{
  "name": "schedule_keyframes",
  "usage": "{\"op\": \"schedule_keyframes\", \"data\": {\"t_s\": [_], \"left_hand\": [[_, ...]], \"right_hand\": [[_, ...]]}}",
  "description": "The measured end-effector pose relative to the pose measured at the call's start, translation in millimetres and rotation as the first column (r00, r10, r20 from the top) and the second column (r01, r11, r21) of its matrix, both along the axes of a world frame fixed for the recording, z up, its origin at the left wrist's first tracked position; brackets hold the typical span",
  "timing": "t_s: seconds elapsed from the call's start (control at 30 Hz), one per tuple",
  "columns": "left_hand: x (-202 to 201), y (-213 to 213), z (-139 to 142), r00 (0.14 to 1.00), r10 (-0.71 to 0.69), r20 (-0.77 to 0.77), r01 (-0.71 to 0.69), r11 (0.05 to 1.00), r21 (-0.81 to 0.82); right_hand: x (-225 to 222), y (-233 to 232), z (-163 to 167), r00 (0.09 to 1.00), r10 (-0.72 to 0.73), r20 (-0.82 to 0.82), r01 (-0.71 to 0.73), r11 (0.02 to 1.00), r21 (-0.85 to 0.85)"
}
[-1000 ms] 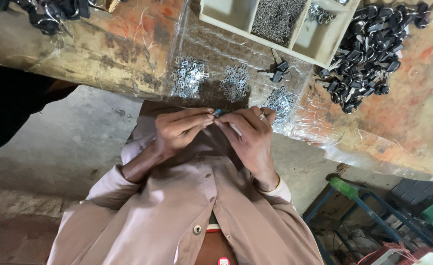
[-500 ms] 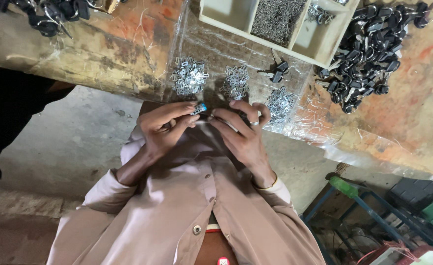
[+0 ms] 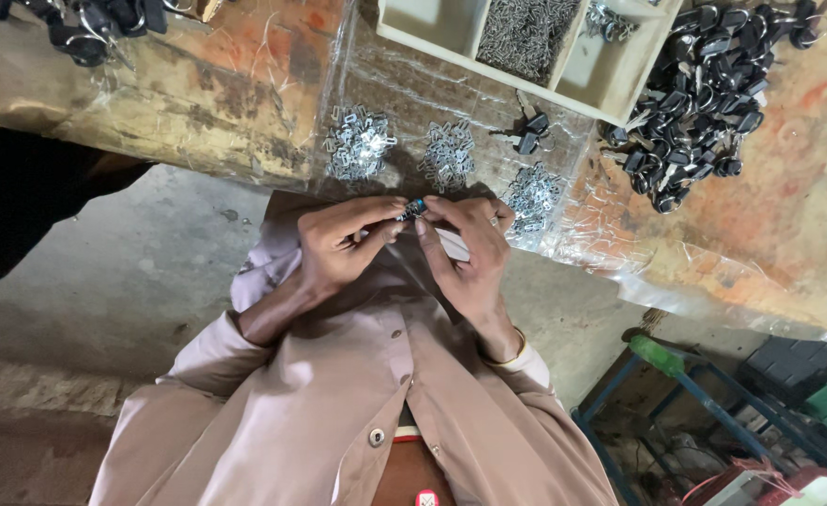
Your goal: The person picks small metal contact parts from a compartment tray and inserts them into a small blue plastic component body held in their hands, pressing each part into place. They repeat the assembly on successive blue components and place finished units back into the tray.
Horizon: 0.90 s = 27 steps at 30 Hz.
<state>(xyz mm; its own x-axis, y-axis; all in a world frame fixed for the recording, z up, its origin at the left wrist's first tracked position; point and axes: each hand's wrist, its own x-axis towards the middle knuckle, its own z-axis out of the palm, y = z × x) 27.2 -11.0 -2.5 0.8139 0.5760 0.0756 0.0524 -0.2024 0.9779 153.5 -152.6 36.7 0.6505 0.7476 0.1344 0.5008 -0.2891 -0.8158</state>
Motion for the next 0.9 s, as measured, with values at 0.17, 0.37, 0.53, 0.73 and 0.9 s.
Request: {"op": "schedule_keyframes", "data": {"t_s": [0.17, 0.37, 0.53, 0.73, 0.9], "left_hand": [[-3.1, 0.3, -4.4, 0.999, -0.029, 0.02, 0.027, 0.995, 0.091], [-11.2, 4.9, -12.0, 0.999, -0.037, 0.031, 0.031, 0.98, 0.196], [-25.6, 12.9, -8.8, 0.997, 0.082, -0.003, -0.082, 0.996, 0.018], [-32.1, 16.2, -5.5, 0.992, 0.121, 0.027, -0.117, 0.985, -0.129], [-28.3, 13.8, -8.4, 0.992, 0.128, 0.019, -0.126, 0.988, -0.09]], "right_hand": [[-3.9, 1.5, -1.8, 0.995, -0.02, 0.093, 0.026, 0.998, -0.059], [2.9, 1.2, 2.8, 0.978, 0.147, 0.148, -0.113, 0.97, -0.213], [7.8, 20.5, 3.2, 0.945, 0.155, 0.287, -0.062, 0.95, -0.307], [1.4, 34.8, 4.7, 0.933, 0.114, 0.341, 0.041, 0.908, -0.417], [4.8, 21.5, 3.3, 0.931, 0.161, 0.328, -0.025, 0.924, -0.383]]}}
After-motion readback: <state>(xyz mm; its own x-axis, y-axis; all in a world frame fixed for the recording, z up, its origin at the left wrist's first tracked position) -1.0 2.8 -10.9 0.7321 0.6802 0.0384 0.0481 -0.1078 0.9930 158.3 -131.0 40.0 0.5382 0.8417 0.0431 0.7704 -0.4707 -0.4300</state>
